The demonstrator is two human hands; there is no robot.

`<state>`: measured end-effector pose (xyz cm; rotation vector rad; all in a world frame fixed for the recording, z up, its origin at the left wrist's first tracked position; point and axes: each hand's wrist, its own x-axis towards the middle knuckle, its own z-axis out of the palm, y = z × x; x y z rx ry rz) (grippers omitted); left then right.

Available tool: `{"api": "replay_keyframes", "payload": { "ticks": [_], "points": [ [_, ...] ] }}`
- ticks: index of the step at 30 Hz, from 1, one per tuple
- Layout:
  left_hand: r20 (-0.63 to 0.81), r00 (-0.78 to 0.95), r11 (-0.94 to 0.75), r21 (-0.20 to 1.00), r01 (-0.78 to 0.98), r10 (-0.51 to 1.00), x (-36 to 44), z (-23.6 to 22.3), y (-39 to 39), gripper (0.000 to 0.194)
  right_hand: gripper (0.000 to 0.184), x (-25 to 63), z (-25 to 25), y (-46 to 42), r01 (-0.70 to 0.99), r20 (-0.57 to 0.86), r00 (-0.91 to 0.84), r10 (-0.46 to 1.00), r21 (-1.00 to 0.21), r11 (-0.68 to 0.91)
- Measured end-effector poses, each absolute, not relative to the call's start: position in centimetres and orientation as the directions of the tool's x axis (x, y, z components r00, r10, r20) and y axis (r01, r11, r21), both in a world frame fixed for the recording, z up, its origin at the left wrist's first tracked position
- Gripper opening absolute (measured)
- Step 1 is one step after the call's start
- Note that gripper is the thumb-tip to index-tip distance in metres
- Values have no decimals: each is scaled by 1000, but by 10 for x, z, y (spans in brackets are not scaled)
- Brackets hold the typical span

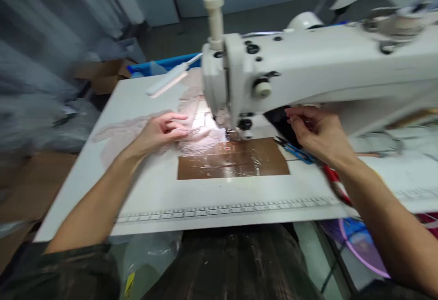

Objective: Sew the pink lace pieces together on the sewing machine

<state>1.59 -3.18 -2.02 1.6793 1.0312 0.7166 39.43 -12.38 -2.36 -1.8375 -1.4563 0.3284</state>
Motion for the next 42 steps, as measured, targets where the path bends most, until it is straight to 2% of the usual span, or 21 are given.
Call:
{"api": "replay_keyframes", "payload": {
  "ticks": [3, 6, 9, 11, 13, 17, 21, 22, 24, 26, 27, 28, 30, 34, 38, 42],
  "points": [
    [-75, 584, -109, 956, 274, 808, 28, -16, -41, 50, 29, 417, -12, -154, 735, 217, 308, 927, -672, -87],
    [-118, 691, -96, 960, 262, 713, 41, -17, -50, 48, 36, 419, -15, -171, 866, 188, 108, 976, -500, 1],
    [-139, 691, -79, 958, 274, 709, 50, -23, -57, 51, 45, 414, -33, -177, 952, 187, -74, 980, -278, 125],
    [-138, 677, -62, 963, 263, 723, 52, -29, -58, 55, 45, 411, -49, -179, 981, 244, -97, 965, -143, 134],
    [-137, 667, -51, 966, 254, 732, 52, -34, -57, 57, 40, 411, -62, -179, 983, 278, -135, 951, -84, 164],
    [-105, 663, -65, 972, 227, 741, 51, -37, -56, 56, 27, 413, -71, -174, 979, 318, -137, 938, -100, 177],
    [-77, 683, -99, 972, 215, 727, 51, -37, -58, 53, 12, 405, -60, -170, 980, 332, -112, 937, -122, 160],
    [-77, 687, -98, 972, 212, 723, 51, -38, -58, 52, 9, 399, -56, -170, 975, 343, -83, 936, -166, 147],
    [-83, 699, -86, 975, 204, 710, 51, -39, -58, 53, 7, 382, -51, -172, 934, 322, 4, 947, -340, 112],
    [-86, 716, -75, 979, 190, 693, 52, -42, -57, 55, 13, 359, -47, -173, 814, 167, 71, 983, -580, 40],
    [-81, 723, -73, 981, 180, 686, 52, -43, -57, 56, 20, 347, -46, -173, 739, 73, 11, 997, -673, 41],
    [-75, 728, -73, 983, 170, 681, 52, -44, -57, 56, 25, 334, -45, -171, 711, 69, -47, 996, -698, 82],
    [-69, 731, -72, 985, 159, 679, 53, -44, -57, 56, 32, 312, -44, -163, 776, 171, -117, 978, -599, 197],
    [-81, 720, -50, 986, 159, 689, 52, -42, -59, 53, 52, 283, -42, -139, 864, 212, -255, 943, -388, 321],
    [-115, 724, -12, 986, 168, 680, 51, -41, -59, 54, 73, 271, -47, -128, 915, 262, -295, 919, -200, 351],
    [-124, 723, -9, 984, 177, 680, 50, -44, -57, 52, 79, 266, -54, -129, 928, 285, -309, 907, -119, 353]
  ]
}}
